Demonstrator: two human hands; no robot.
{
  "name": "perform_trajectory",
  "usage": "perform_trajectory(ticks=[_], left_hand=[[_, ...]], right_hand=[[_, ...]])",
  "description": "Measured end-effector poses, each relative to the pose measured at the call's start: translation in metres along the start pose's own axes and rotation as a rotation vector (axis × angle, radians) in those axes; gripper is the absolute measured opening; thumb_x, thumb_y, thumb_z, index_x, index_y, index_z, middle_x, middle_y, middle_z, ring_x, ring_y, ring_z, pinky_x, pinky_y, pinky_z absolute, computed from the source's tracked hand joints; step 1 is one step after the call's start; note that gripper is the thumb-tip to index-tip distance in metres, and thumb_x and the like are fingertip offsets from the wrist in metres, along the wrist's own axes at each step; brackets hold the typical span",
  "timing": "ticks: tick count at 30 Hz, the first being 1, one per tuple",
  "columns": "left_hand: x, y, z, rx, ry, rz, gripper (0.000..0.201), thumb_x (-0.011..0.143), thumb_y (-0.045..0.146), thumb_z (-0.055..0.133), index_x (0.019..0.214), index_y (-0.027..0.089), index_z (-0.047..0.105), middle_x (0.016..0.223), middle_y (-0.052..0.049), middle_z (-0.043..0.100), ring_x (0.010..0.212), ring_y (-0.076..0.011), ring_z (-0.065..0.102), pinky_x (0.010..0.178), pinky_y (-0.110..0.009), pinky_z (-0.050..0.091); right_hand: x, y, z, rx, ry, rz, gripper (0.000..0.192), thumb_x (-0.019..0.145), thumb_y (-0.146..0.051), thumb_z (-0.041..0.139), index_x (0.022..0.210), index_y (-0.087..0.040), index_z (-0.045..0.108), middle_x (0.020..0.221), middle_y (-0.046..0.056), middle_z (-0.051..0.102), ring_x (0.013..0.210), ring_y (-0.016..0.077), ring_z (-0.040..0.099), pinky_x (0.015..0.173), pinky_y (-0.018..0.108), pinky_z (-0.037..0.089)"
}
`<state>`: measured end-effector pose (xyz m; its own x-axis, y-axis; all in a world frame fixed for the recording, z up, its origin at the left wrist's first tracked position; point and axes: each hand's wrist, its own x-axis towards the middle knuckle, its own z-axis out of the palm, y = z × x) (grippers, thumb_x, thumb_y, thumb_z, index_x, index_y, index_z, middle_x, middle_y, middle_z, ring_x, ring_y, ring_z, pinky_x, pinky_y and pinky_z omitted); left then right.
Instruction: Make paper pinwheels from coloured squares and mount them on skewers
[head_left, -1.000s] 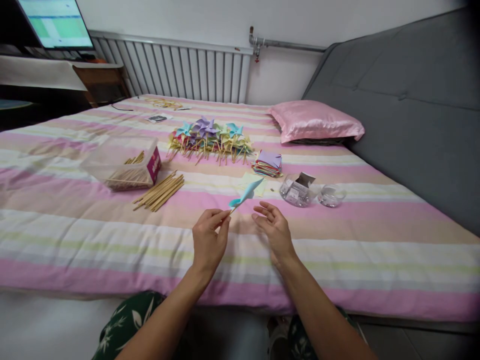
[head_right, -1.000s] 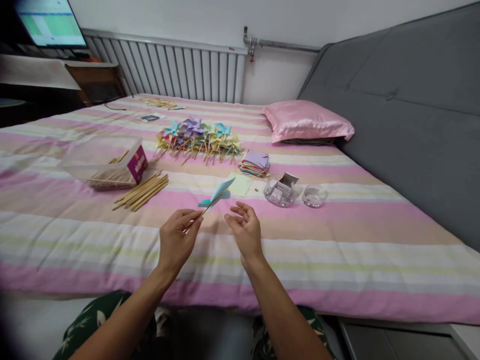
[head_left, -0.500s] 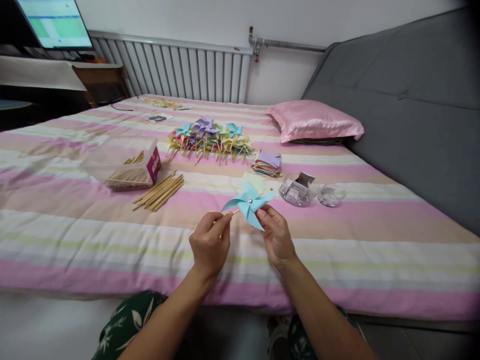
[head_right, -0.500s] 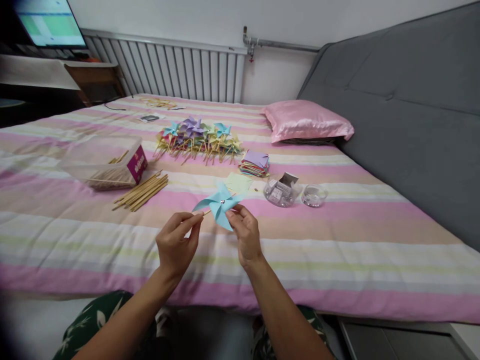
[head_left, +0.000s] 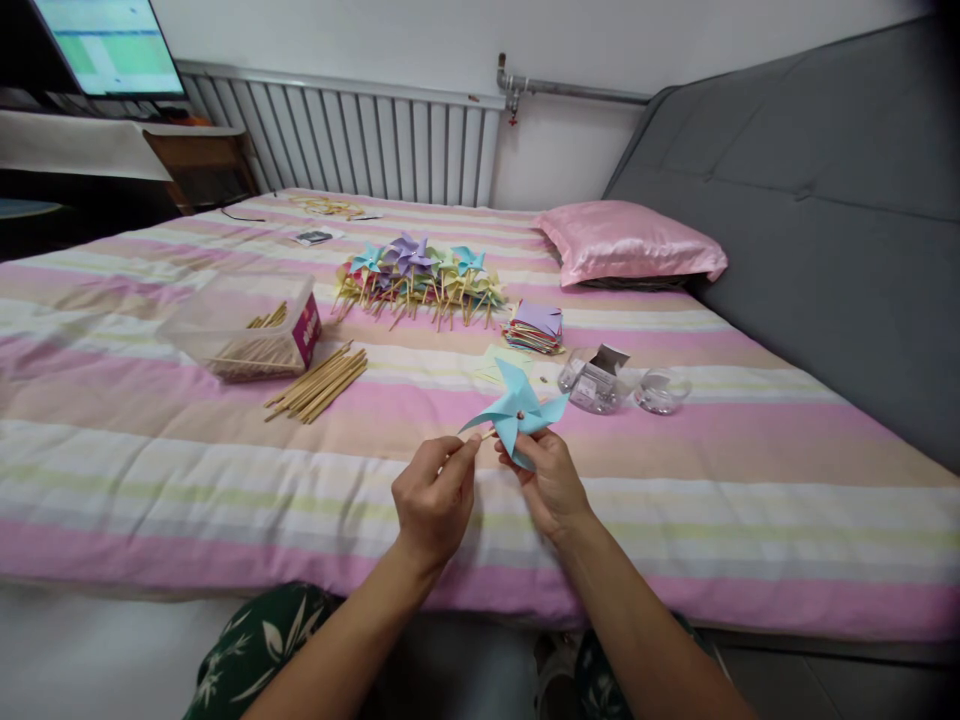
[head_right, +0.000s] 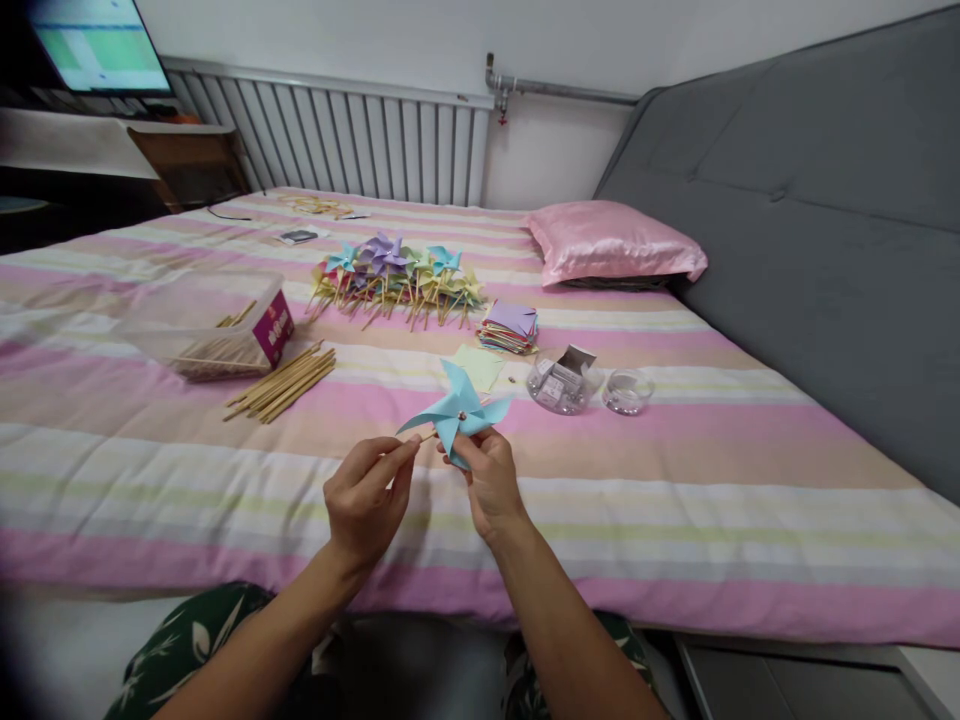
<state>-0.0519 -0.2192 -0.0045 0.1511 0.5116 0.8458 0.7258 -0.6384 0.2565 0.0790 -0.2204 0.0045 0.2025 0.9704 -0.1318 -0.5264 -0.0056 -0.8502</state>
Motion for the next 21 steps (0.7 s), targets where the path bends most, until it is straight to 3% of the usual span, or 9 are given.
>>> perform_trajectory(ticks=[14,21], left_hand=[[-0.0002,0.0046,0.0004,0.018,-0.009,0.021,0.016,0.082,0.013,0.053,0.088,0.019,0.067,0.072,-0.004,0.065,0.067,-0.0124,0.062,0.061,-0.022,0.048],[-0.0018,0.0055,0.0001,0.021,-0.148,-0.086,0.017,0.084,0.02,0.053,0.095,0.019,0.065,0.078,-0.004,0.068,0.065,-0.0124,0.063,0.059,-0.022,0.045]], right_hand=[[0.0005,0.001,0.0031,-0.041,0.025,-0.032,0.015,0.063,-0.028,0.071,0.072,-0.017,0.067,0.066,0.001,0.064,0.053,0.0089,0.047,0.051,0.021,0.04],[0.0011,0.0027,0.0028,-0.063,0.04,-0.051,0.016,0.063,-0.03,0.07,0.071,-0.016,0.067,0.068,0.001,0.065,0.055,0.0094,0.047,0.053,0.023,0.038]])
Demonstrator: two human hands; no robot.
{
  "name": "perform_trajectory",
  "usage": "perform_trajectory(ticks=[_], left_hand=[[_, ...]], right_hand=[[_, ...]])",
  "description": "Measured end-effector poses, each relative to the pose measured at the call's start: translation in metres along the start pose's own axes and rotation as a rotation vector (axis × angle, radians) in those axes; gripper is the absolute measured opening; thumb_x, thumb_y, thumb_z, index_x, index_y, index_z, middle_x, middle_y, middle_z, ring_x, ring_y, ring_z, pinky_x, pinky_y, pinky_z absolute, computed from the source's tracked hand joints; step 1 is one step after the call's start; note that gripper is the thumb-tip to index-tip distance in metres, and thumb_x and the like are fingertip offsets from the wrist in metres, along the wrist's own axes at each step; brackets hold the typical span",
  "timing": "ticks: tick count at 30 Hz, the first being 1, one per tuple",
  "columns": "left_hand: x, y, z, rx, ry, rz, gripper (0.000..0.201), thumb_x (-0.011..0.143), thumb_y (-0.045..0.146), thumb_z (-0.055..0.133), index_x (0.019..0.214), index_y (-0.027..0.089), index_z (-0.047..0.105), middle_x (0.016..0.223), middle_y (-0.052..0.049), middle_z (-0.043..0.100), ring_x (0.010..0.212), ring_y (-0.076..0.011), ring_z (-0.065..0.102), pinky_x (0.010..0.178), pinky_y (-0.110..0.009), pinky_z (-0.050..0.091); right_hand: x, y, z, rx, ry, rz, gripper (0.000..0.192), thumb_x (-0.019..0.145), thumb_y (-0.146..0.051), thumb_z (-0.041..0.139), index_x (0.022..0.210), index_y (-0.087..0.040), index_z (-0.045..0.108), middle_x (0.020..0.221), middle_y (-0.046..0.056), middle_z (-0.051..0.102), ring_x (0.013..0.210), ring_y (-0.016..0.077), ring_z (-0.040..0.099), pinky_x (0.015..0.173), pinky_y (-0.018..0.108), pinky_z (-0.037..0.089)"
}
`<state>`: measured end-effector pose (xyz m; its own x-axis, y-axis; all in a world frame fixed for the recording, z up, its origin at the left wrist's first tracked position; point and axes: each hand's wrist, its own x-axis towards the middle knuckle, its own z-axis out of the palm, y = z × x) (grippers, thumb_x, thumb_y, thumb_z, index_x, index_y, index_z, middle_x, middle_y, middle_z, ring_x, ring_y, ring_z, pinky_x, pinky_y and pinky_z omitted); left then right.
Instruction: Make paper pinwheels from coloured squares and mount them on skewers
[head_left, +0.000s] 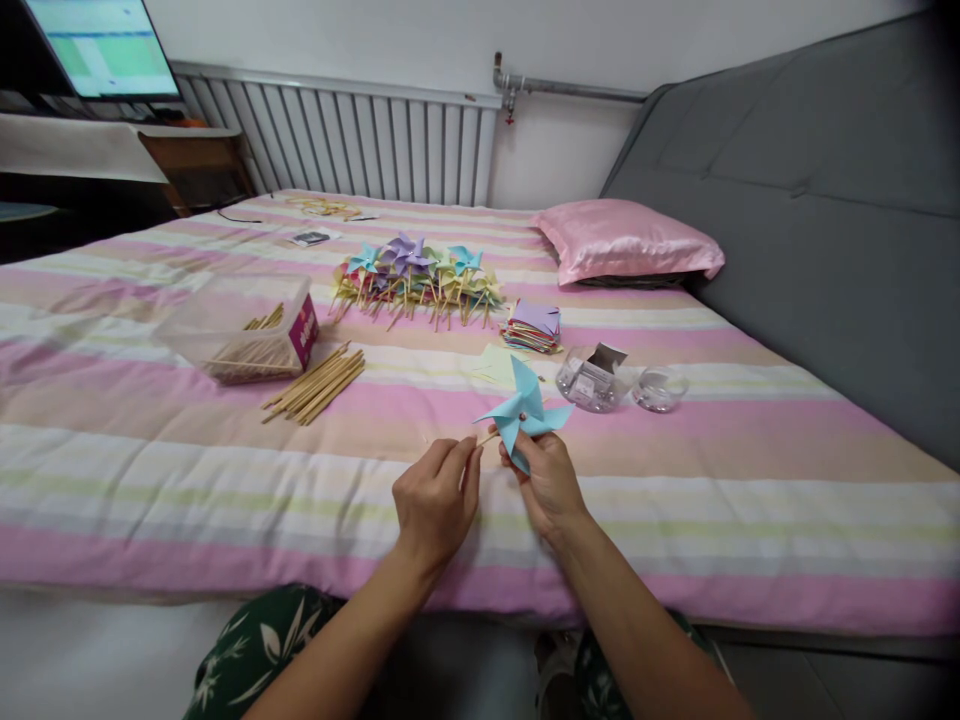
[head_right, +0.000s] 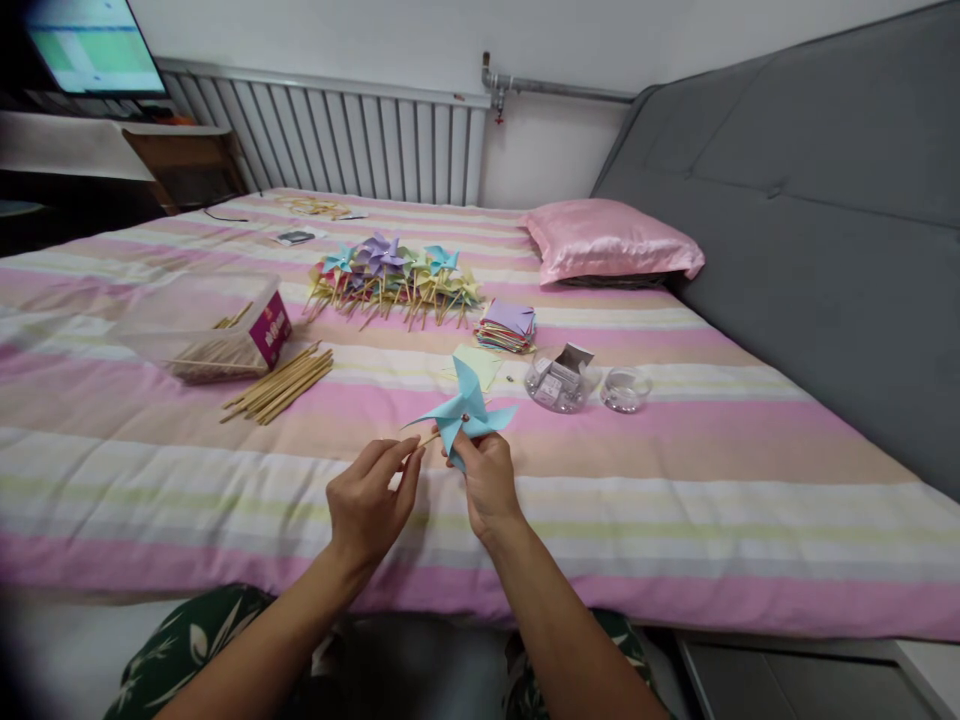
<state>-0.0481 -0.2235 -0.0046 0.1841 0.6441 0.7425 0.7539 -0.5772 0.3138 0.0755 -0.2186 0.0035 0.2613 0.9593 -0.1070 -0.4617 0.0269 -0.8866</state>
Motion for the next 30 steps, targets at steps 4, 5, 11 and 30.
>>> perform_trajectory(ticks=[4,5,11,30], left_hand=[[0.006,-0.008,-0.002,-0.104,-0.044,-0.096,0.018,0.085,0.022,0.052,0.094,0.019,0.067,0.074,-0.002,0.067,0.062,-0.0113,0.06,0.057,-0.022,0.043],[0.009,-0.011,-0.003,-0.132,-0.04,-0.123,0.018,0.084,0.022,0.053,0.093,0.019,0.068,0.072,-0.002,0.067,0.061,-0.0111,0.059,0.058,-0.022,0.043],[0.023,-0.031,-0.011,-0.221,-0.109,-0.241,0.015,0.081,0.025,0.058,0.084,0.021,0.071,0.072,-0.001,0.068,0.059,-0.0113,0.057,0.055,-0.023,0.042],[0.029,-0.035,-0.017,-0.138,-0.172,0.013,0.017,0.082,0.024,0.056,0.087,0.022,0.072,0.073,-0.003,0.07,0.071,-0.0172,0.06,0.068,-0.033,0.036]], right_hand=[[0.0,-0.001,-0.003,0.027,-0.014,0.003,0.016,0.062,-0.024,0.069,0.077,-0.019,0.067,0.071,-0.001,0.064,0.063,0.011,0.053,0.061,0.023,0.041],[0.0,-0.002,-0.004,0.059,-0.046,-0.001,0.016,0.063,-0.022,0.067,0.079,-0.02,0.067,0.074,-0.001,0.065,0.068,0.0119,0.055,0.064,0.024,0.042],[0.004,-0.009,-0.009,0.242,-0.089,0.099,0.016,0.07,-0.031,0.06,0.078,-0.02,0.069,0.083,0.002,0.069,0.084,0.0174,0.06,0.078,0.029,0.044],[0.009,-0.006,-0.013,0.415,-0.157,0.344,0.016,0.073,-0.021,0.051,0.074,-0.021,0.067,0.084,0.002,0.071,0.079,0.0141,0.061,0.069,0.025,0.046]])
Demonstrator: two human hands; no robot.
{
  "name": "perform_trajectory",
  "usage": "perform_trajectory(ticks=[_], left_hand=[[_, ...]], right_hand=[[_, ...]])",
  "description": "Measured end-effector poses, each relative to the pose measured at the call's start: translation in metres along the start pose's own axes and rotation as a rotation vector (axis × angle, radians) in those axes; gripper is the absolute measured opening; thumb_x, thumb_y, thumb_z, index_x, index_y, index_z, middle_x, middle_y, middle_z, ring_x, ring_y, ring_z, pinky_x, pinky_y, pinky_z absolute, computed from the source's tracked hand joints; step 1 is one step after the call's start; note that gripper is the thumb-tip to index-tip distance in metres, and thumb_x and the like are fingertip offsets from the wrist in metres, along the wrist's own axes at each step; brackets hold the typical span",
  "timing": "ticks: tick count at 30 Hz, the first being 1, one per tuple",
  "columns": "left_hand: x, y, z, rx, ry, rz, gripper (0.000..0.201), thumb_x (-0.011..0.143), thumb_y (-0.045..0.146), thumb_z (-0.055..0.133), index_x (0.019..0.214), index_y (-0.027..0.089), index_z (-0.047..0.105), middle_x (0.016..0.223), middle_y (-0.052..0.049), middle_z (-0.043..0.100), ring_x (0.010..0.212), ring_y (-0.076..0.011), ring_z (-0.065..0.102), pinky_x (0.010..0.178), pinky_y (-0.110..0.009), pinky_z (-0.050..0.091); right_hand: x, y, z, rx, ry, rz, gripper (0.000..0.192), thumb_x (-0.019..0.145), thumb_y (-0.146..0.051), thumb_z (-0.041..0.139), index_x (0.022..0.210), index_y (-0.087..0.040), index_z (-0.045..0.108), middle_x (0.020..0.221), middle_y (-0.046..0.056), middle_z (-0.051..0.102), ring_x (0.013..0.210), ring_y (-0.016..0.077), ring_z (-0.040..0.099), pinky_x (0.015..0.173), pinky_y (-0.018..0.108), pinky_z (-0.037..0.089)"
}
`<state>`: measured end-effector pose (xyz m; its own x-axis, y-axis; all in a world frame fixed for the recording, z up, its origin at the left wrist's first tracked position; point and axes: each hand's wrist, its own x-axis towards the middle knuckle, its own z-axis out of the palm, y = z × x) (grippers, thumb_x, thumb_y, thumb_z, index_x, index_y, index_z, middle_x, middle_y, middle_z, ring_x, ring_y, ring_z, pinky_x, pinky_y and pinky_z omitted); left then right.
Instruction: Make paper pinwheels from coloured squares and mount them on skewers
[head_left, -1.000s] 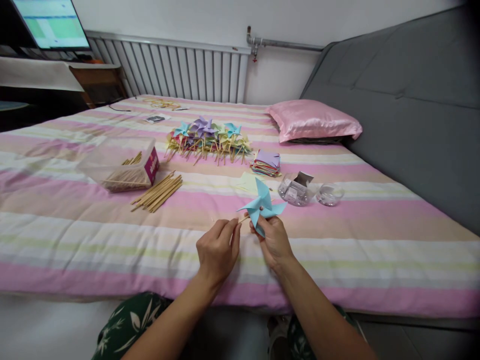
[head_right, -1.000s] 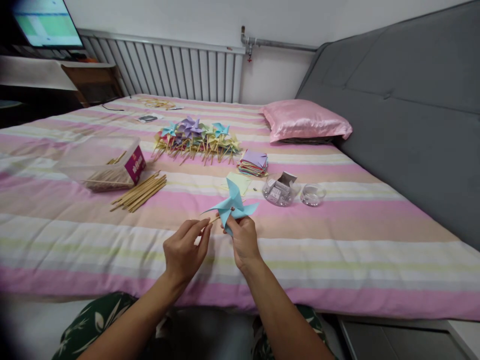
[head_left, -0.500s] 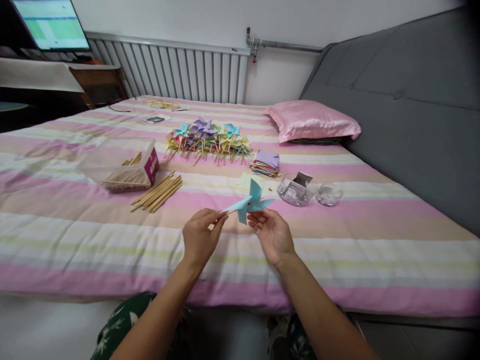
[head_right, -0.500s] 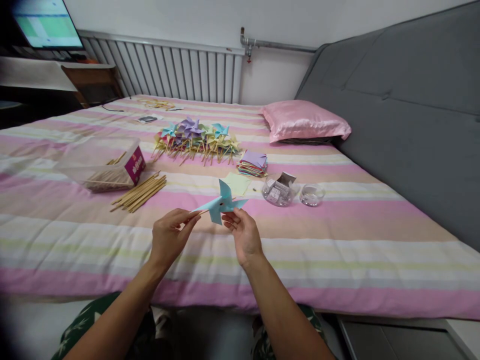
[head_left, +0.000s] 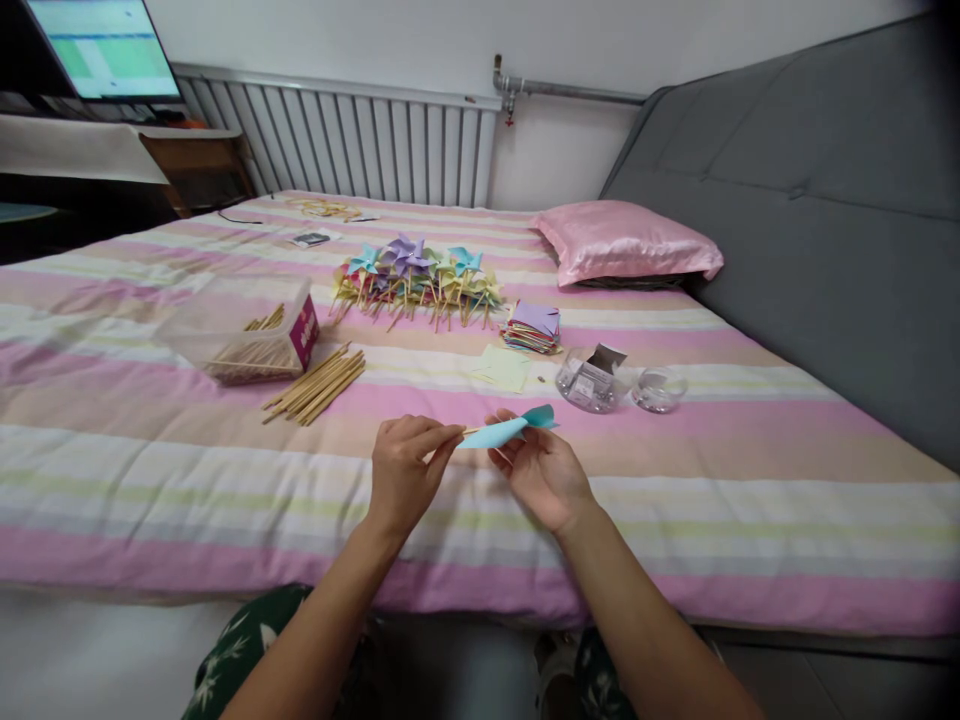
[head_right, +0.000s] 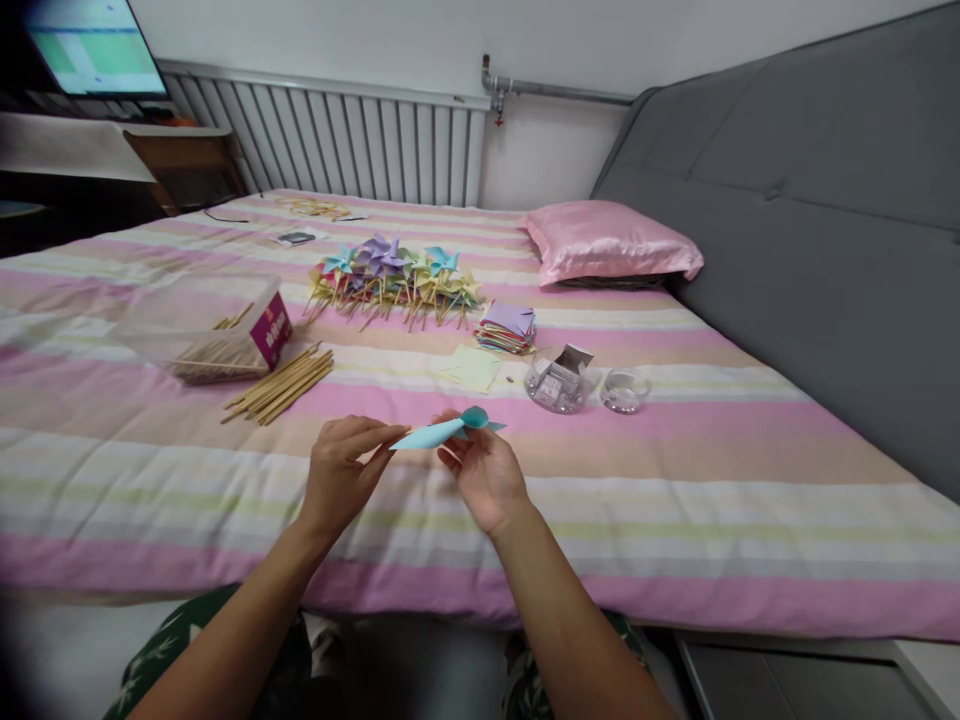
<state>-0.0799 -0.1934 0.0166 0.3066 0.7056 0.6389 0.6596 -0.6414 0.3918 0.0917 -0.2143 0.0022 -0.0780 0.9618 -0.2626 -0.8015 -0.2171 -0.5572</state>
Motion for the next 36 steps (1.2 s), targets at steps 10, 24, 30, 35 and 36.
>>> perform_trajectory(ticks=[10,24,30,35,36], left_hand=[[-0.001,-0.001,0.003,-0.111,-0.043,-0.075,0.014,0.079,0.021,0.06,0.086,0.02,0.073,0.071,-0.003,0.069,0.07,-0.0165,0.059,0.069,-0.031,0.039],[-0.004,-0.001,0.01,-0.599,-0.092,-0.622,0.024,0.072,0.032,0.065,0.086,0.014,0.073,0.083,-0.008,0.073,0.075,-0.0205,0.065,0.067,-0.028,0.048],[-0.002,0.001,0.009,-0.609,-0.101,-0.64,0.025,0.07,0.031,0.066,0.086,0.013,0.073,0.081,-0.009,0.073,0.074,-0.0212,0.065,0.067,-0.029,0.048],[-0.003,0.001,0.009,-0.563,-0.12,-0.623,0.026,0.071,0.032,0.064,0.087,0.014,0.074,0.078,-0.008,0.073,0.07,-0.0202,0.063,0.063,-0.028,0.046],[-0.003,0.001,0.009,-0.559,-0.12,-0.623,0.026,0.071,0.032,0.064,0.087,0.014,0.074,0.077,-0.008,0.072,0.069,-0.02,0.063,0.063,-0.028,0.045]], right_hand=[[0.002,0.001,0.002,-0.017,0.129,-0.088,0.013,0.071,-0.02,0.052,0.069,-0.021,0.064,0.076,-0.002,0.069,0.069,0.0122,0.058,0.067,0.025,0.042],[0.003,0.008,0.001,-0.291,0.171,-0.361,0.025,0.064,-0.03,0.075,0.084,-0.022,0.065,0.082,-0.002,0.063,0.078,0.0123,0.055,0.077,0.027,0.041],[0.005,0.01,-0.001,-0.296,0.186,-0.396,0.022,0.063,-0.031,0.076,0.079,-0.019,0.066,0.075,-0.002,0.063,0.069,0.0098,0.055,0.076,0.027,0.043],[0.003,0.008,0.003,-0.253,0.201,-0.405,0.021,0.062,-0.029,0.076,0.078,-0.019,0.067,0.075,-0.002,0.065,0.07,0.0094,0.058,0.072,0.024,0.043],[0.003,0.008,0.004,-0.256,0.204,-0.407,0.021,0.062,-0.029,0.076,0.078,-0.019,0.067,0.075,-0.002,0.065,0.07,0.0093,0.058,0.072,0.024,0.043]])
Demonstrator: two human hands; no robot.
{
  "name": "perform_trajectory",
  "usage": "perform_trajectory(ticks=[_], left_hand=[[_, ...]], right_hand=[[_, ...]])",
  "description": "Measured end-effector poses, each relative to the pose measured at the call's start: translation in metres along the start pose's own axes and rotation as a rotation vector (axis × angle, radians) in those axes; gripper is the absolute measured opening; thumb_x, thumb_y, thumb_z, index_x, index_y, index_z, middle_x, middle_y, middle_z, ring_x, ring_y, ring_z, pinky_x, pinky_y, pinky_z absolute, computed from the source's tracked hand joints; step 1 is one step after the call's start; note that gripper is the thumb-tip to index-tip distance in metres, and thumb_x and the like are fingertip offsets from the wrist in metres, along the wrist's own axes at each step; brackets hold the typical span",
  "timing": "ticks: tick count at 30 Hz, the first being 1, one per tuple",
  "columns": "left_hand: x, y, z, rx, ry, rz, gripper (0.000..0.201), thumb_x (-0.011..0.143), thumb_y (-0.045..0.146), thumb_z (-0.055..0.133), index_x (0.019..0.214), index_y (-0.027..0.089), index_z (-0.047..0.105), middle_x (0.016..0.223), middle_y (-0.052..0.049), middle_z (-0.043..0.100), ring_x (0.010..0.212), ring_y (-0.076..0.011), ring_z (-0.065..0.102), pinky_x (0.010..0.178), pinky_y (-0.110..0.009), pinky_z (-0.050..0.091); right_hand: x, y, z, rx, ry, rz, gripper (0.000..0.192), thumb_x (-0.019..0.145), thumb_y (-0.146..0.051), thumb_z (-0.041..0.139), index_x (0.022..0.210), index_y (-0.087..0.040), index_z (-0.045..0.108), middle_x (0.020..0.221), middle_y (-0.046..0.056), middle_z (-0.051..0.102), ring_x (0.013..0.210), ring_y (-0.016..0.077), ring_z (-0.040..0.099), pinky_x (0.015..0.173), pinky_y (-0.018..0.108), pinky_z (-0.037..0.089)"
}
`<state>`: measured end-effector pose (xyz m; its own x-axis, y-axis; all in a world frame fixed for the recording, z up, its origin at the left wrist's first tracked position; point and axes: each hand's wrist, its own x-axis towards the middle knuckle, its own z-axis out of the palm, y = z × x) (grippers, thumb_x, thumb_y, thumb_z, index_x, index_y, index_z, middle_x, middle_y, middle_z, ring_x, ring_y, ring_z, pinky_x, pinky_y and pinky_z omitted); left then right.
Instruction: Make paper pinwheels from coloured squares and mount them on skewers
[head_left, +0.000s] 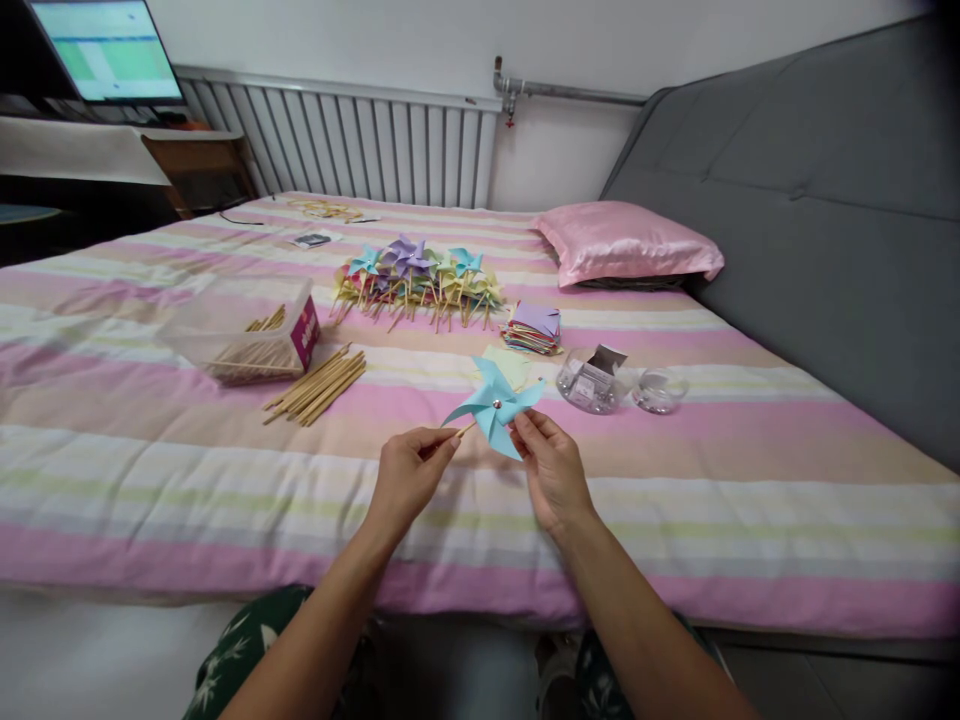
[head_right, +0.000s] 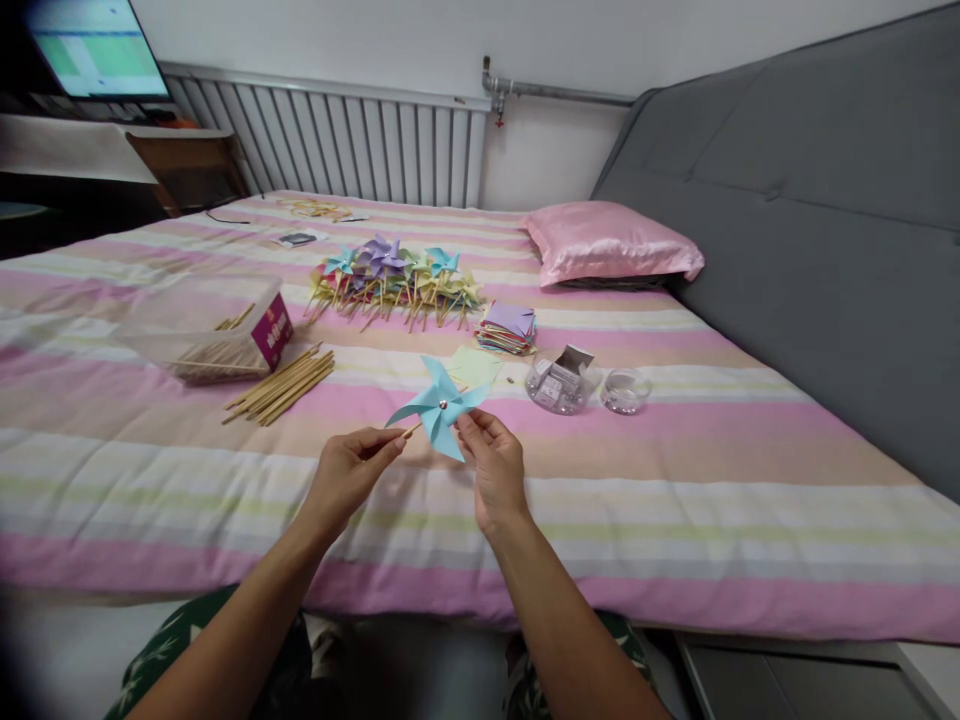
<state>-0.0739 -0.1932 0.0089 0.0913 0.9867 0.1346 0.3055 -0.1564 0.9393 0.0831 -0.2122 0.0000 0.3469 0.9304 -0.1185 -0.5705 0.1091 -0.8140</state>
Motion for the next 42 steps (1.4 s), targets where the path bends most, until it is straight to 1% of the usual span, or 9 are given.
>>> perform_trajectory(ticks=[6,12,16,20,23,27,31,36,42], left_hand=[[0.0,0.002,0.0,-0.008,-0.003,0.011,0.024,0.07,0.032,0.065,0.085,0.015,0.074,0.076,-0.008,0.072,0.069,-0.0203,0.062,0.062,-0.029,0.045],[0.001,0.002,-0.002,-0.021,0.03,-0.018,0.021,0.068,0.03,0.066,0.08,0.015,0.074,0.074,-0.007,0.072,0.068,-0.019,0.062,0.061,-0.027,0.044],[0.001,-0.001,0.001,-0.201,0.025,-0.13,0.023,0.067,0.029,0.067,0.083,0.014,0.073,0.081,-0.008,0.072,0.073,-0.0173,0.061,0.064,-0.026,0.043],[0.002,-0.001,0.004,-0.387,0.096,-0.217,0.024,0.061,0.027,0.072,0.08,0.012,0.072,0.084,-0.009,0.071,0.076,-0.015,0.059,0.069,-0.025,0.043],[0.003,-0.001,0.005,-0.496,0.145,-0.24,0.027,0.057,0.028,0.074,0.078,0.011,0.071,0.083,-0.009,0.07,0.075,-0.0148,0.059,0.073,-0.028,0.044],[0.001,-0.002,0.007,-0.649,0.176,-0.279,0.026,0.054,0.027,0.077,0.074,0.011,0.07,0.081,-0.007,0.069,0.074,-0.0144,0.06,0.076,-0.029,0.045],[-0.005,0.002,0.013,-0.738,0.206,-0.335,0.025,0.052,0.026,0.078,0.071,0.012,0.069,0.075,-0.004,0.068,0.071,-0.0125,0.059,0.066,-0.024,0.044],[-0.016,0.011,0.019,-0.838,0.117,-0.488,0.034,0.054,0.029,0.078,0.08,0.01,0.067,0.05,0.004,0.053,0.045,-0.0068,0.05,0.044,-0.019,0.039],[-0.019,0.013,0.015,-0.85,0.078,-0.512,0.039,0.058,0.034,0.075,0.087,0.011,0.064,0.043,0.01,0.04,0.034,-0.0058,0.04,0.032,-0.016,0.025]], right_hand=[[-0.001,-0.002,0.001,-0.042,0.02,-0.028,0.025,0.063,-0.031,0.074,0.083,-0.019,0.066,0.077,-0.001,0.065,0.067,0.0097,0.056,0.069,0.025,0.043],[0.003,-0.01,-0.006,-0.118,0.218,-0.161,0.033,0.065,-0.033,0.071,0.095,-0.02,0.062,0.092,0.001,0.062,0.073,0.01,0.053,0.068,0.023,0.041],[0.005,-0.01,-0.009,-0.088,0.248,-0.1,0.029,0.066,-0.035,0.068,0.09,-0.02,0.062,0.089,0.0,0.063,0.067,0.0096,0.052,0.064,0.023,0.04],[0.004,-0.002,-0.007,-0.106,0.237,-0.005,0.023,0.061,-0.031,0.07,0.08,-0.02,0.063,0.078,-0.001,0.063,0.06,0.0089,0.05,0.058,0.022,0.039],[0.0,0.006,-0.004,-0.18,0.125,0.06,0.018,0.06,-0.027,0.071,0.074,-0.019,0.064,0.07,-0.002,0.063,0.055,0.0077,0.049,0.054,0.021,0.038],[-0.012,0.018,0.001,-0.342,-0.188,0.179,0.019,0.062,-0.027,0.072,0.076,-0.017,0.066,0.068,0.0,0.065,0.058,0.0093,0.054,0.056,0.022,0.041],[-0.023,0.031,0.006,-0.402,-0.353,0.195,0.024,0.064,-0.03,0.072,0.083,-0.016,0.067,0.068,0.002,0.067,0.058,0.0119,0.058,0.059,0.025,0.045],[-0.03,0.04,0.011,-0.453,-0.408,0.123,0.019,0.064,-0.031,0.073,0.076,-0.017,0.069,0.069,0.003,0.068,0.063,0.0153,0.062,0.061,0.027,0.047],[-0.033,0.048,0.013,-0.425,-0.349,0.198,0.023,0.066,-0.038,0.072,0.074,-0.016,0.068,0.056,0.002,0.064,0.047,0.0099,0.053,0.042,0.019,0.032]])
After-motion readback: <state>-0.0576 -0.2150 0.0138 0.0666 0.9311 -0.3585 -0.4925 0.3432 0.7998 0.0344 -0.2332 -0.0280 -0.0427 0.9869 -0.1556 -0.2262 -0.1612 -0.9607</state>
